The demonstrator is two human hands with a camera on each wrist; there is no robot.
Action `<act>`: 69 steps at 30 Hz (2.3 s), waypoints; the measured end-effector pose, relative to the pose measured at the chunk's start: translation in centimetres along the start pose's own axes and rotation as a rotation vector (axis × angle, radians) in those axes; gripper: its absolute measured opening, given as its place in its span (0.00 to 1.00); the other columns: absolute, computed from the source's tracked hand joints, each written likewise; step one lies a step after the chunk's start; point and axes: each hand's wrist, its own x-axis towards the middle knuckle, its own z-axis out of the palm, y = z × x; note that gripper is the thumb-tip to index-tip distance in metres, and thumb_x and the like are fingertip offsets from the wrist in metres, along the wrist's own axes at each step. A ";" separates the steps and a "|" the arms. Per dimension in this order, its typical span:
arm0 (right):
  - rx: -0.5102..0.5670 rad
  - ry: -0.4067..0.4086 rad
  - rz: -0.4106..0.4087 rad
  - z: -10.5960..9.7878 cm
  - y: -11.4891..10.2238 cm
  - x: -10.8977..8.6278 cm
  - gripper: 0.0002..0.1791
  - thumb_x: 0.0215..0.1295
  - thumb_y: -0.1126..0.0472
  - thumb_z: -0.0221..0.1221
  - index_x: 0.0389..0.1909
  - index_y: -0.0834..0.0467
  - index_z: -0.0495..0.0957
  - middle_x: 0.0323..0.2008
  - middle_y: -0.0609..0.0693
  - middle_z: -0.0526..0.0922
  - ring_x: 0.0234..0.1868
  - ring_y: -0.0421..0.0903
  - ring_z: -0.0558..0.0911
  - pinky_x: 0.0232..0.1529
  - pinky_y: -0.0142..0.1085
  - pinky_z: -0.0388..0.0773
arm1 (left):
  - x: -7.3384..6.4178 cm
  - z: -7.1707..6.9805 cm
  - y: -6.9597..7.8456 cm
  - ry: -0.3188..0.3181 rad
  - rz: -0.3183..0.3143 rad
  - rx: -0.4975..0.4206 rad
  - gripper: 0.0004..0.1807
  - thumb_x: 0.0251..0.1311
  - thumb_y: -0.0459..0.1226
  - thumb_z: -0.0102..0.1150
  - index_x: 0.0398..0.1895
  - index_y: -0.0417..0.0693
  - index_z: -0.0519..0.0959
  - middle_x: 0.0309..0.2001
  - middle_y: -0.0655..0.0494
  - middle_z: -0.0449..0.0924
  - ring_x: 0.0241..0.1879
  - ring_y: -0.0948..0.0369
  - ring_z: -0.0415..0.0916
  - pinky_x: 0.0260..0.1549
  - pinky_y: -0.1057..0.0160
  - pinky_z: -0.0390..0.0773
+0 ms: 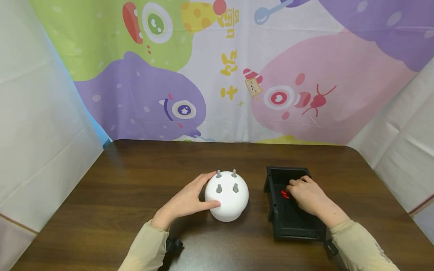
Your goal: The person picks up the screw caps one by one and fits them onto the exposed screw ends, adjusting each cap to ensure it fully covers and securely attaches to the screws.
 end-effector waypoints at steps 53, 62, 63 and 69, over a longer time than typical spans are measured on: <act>0.048 -0.006 -0.004 -0.4 0.1 0.0 0.17 0.38 0.69 0.67 0.13 0.50 0.68 0.15 0.42 0.69 0.22 0.42 0.74 0.42 0.45 0.69 | 0.0 0.2 -0.1 0.010 0.005 -0.002 0.49 0.43 0.65 0.59 0.69 0.58 0.55 0.62 0.62 0.62 0.59 0.62 0.63 0.56 0.54 0.65; 0.099 0.020 0.010 -0.5 0.0 -0.1 0.18 0.40 0.69 0.67 0.17 0.51 0.66 0.16 0.40 0.68 0.23 0.42 0.75 0.43 0.46 0.71 | 0.0 0.2 0.0 0.005 -0.003 -0.005 0.49 0.43 0.65 0.59 0.69 0.59 0.55 0.62 0.62 0.61 0.60 0.63 0.62 0.57 0.54 0.65; 0.103 0.021 0.011 -0.5 0.0 -0.1 0.18 0.40 0.69 0.67 0.17 0.52 0.66 0.16 0.40 0.68 0.23 0.42 0.75 0.43 0.46 0.71 | 0.0 0.2 0.0 0.005 -0.004 -0.005 0.49 0.43 0.65 0.59 0.69 0.60 0.55 0.62 0.63 0.61 0.60 0.63 0.62 0.57 0.54 0.65; 0.117 0.039 0.012 -0.9 -0.1 -0.2 0.16 0.40 0.69 0.67 0.19 0.52 0.68 0.17 0.40 0.69 0.24 0.41 0.74 0.41 0.46 0.72 | 0.0 0.1 0.0 0.003 -0.008 -0.008 0.49 0.43 0.65 0.59 0.69 0.60 0.55 0.63 0.63 0.61 0.60 0.63 0.62 0.57 0.54 0.65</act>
